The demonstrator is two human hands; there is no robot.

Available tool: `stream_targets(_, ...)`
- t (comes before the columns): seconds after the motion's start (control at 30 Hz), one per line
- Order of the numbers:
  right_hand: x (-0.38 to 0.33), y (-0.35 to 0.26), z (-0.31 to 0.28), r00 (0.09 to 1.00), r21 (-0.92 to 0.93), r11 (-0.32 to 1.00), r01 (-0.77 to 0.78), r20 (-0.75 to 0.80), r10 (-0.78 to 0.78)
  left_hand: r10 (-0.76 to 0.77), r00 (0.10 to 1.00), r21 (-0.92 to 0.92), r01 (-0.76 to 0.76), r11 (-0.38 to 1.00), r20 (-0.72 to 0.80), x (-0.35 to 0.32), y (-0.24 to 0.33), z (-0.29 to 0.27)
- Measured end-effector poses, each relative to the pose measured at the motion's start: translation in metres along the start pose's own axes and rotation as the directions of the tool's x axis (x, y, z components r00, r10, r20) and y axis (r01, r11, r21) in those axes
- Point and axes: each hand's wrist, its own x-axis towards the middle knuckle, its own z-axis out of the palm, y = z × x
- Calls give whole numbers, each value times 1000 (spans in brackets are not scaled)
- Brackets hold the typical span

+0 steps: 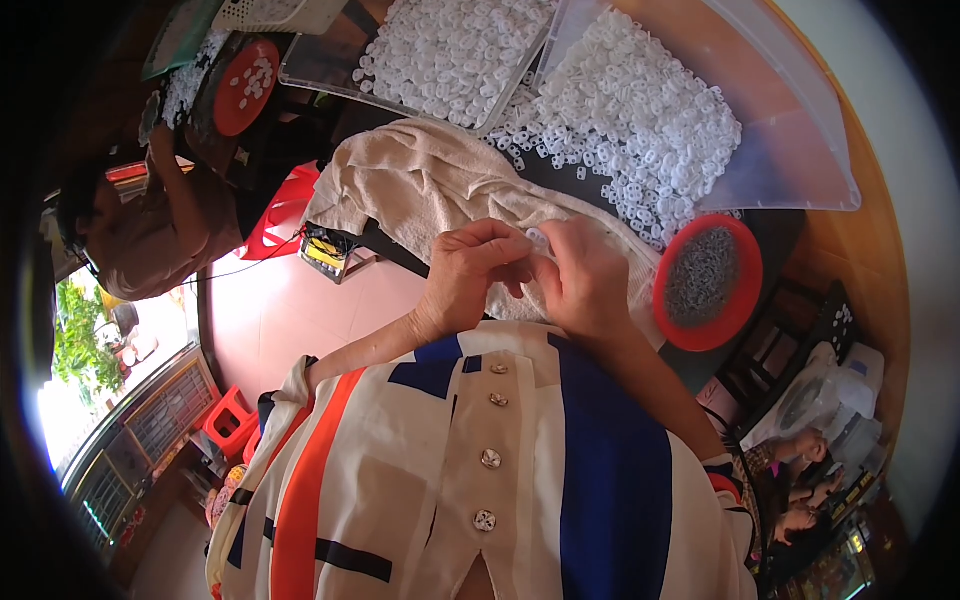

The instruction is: Assembling small white plastic rings by inserting grey center components at a manual workstation.

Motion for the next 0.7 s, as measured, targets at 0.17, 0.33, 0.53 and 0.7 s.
stream_targets(0.17, -1, 6, 2, 997, -52, 996, 74, -9, -75, 27, 1000, 4, -27, 1000, 3, 2, 1, 2)
stream_targets(0.33, -2, 6, 2, 995, -63, 993, 98, -6, -98, -1, 1000, -48, 0, 999, -24, 5, -2, 2)
stream_targets(0.53, -1, 6, 0, 993, -52, 992, 119, 14, -118, -35, 999, -48, 35, 998, 5, 5, -2, -2)
stream_targets(0.7, -3, 10, 0, 996, -49, 995, 91, 19, -90, -74, 997, -8, 74, 997, 31, 4, -3, -4)
